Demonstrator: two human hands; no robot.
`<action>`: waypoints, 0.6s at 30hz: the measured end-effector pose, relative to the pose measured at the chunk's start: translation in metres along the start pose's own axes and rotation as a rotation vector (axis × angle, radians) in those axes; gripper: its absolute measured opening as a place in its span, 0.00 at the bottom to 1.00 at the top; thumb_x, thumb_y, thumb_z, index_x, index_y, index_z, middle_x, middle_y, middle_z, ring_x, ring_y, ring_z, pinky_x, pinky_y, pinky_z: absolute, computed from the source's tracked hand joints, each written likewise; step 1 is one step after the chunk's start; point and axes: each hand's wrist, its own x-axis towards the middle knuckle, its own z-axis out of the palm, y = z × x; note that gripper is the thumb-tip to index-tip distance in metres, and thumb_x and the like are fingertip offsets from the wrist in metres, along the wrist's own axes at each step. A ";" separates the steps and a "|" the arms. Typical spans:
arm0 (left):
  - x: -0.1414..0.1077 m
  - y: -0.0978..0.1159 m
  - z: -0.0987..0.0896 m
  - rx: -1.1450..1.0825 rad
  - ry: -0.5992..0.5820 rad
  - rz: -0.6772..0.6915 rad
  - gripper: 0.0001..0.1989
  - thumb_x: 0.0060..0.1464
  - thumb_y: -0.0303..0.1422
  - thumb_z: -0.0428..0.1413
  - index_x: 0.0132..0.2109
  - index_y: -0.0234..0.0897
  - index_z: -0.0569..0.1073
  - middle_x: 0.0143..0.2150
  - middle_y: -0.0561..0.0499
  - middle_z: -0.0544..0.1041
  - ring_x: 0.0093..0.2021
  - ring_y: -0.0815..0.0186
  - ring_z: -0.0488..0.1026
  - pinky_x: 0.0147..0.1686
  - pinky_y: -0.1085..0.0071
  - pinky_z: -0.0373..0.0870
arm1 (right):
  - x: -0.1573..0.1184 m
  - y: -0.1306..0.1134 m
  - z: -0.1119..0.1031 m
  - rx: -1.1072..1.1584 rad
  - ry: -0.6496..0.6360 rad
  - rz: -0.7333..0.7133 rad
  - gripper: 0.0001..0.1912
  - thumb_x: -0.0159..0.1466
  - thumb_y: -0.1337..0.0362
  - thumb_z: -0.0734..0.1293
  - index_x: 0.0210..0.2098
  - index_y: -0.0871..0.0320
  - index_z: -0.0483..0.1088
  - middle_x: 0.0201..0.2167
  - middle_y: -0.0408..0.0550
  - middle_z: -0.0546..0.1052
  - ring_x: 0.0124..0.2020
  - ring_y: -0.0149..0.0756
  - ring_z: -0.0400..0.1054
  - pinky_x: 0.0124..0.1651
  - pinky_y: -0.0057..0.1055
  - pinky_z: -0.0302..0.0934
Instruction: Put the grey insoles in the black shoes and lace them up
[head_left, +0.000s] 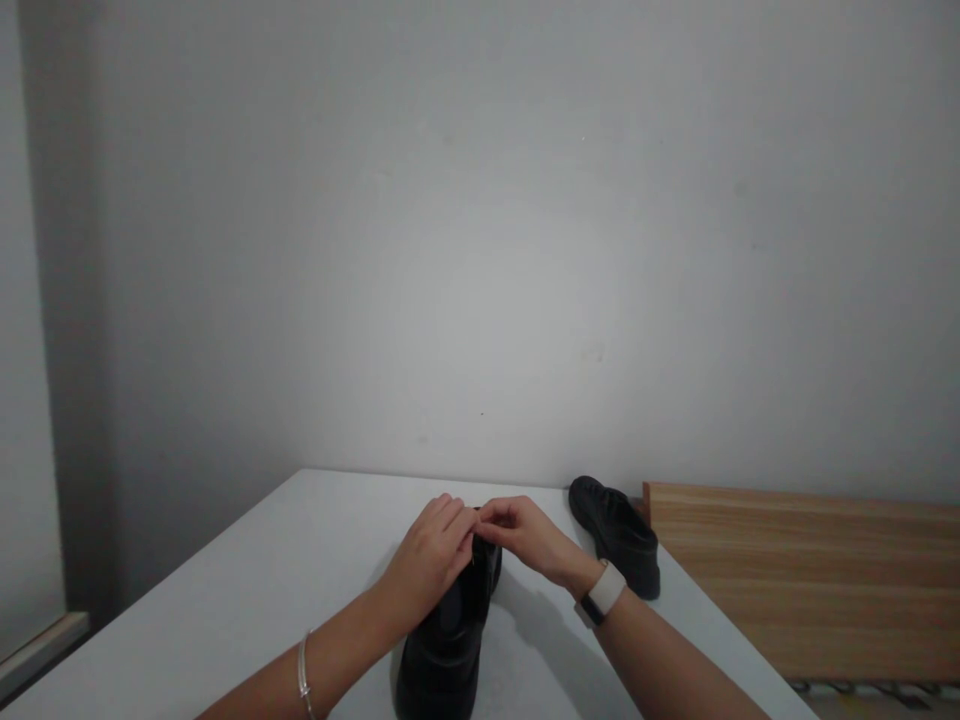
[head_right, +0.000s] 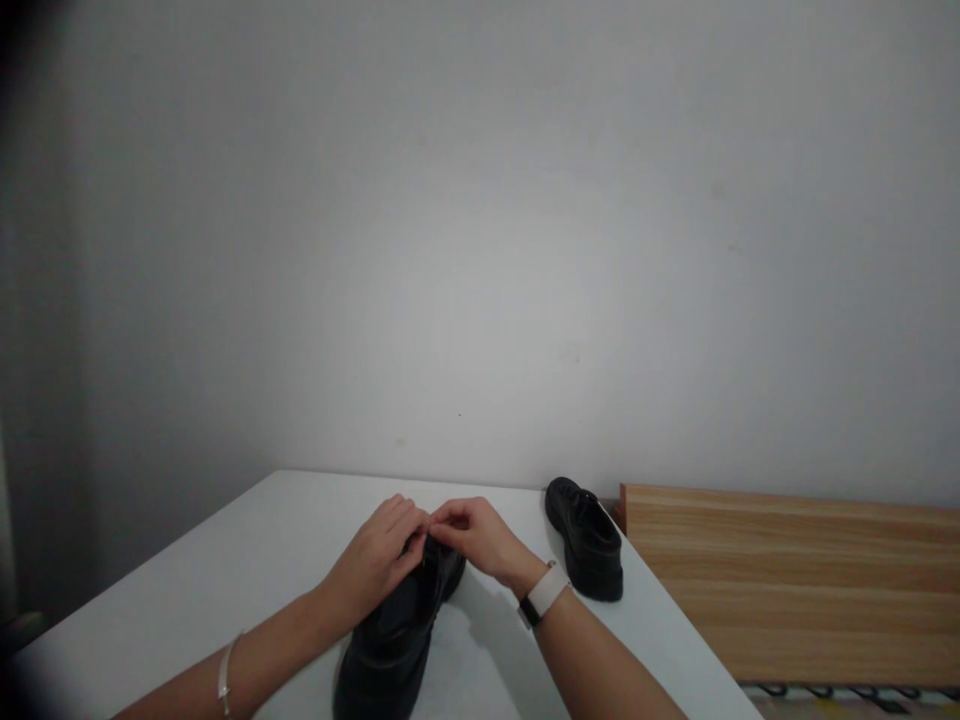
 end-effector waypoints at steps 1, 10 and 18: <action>0.000 0.001 -0.001 -0.015 0.006 -0.016 0.08 0.55 0.21 0.47 0.35 0.38 0.67 0.34 0.49 0.70 0.36 0.61 0.65 0.39 0.63 0.66 | 0.000 0.000 0.000 0.008 -0.001 -0.001 0.18 0.55 0.51 0.70 0.31 0.62 0.75 0.28 0.45 0.77 0.31 0.32 0.67 0.39 0.31 0.61; -0.002 -0.001 -0.004 -0.264 0.035 -0.200 0.06 0.53 0.24 0.52 0.38 0.38 0.68 0.35 0.50 0.71 0.38 0.63 0.68 0.39 0.67 0.66 | -0.004 0.000 0.003 -0.137 0.049 -0.067 0.07 0.59 0.63 0.65 0.30 0.61 0.72 0.27 0.44 0.74 0.29 0.30 0.64 0.35 0.29 0.59; -0.002 0.008 -0.017 -0.474 -0.092 -0.390 0.06 0.49 0.25 0.52 0.35 0.39 0.66 0.29 0.54 0.71 0.31 0.66 0.68 0.33 0.72 0.62 | -0.005 -0.009 0.008 -0.454 0.126 -0.156 0.07 0.51 0.76 0.63 0.27 0.60 0.69 0.25 0.41 0.71 0.29 0.30 0.63 0.34 0.26 0.58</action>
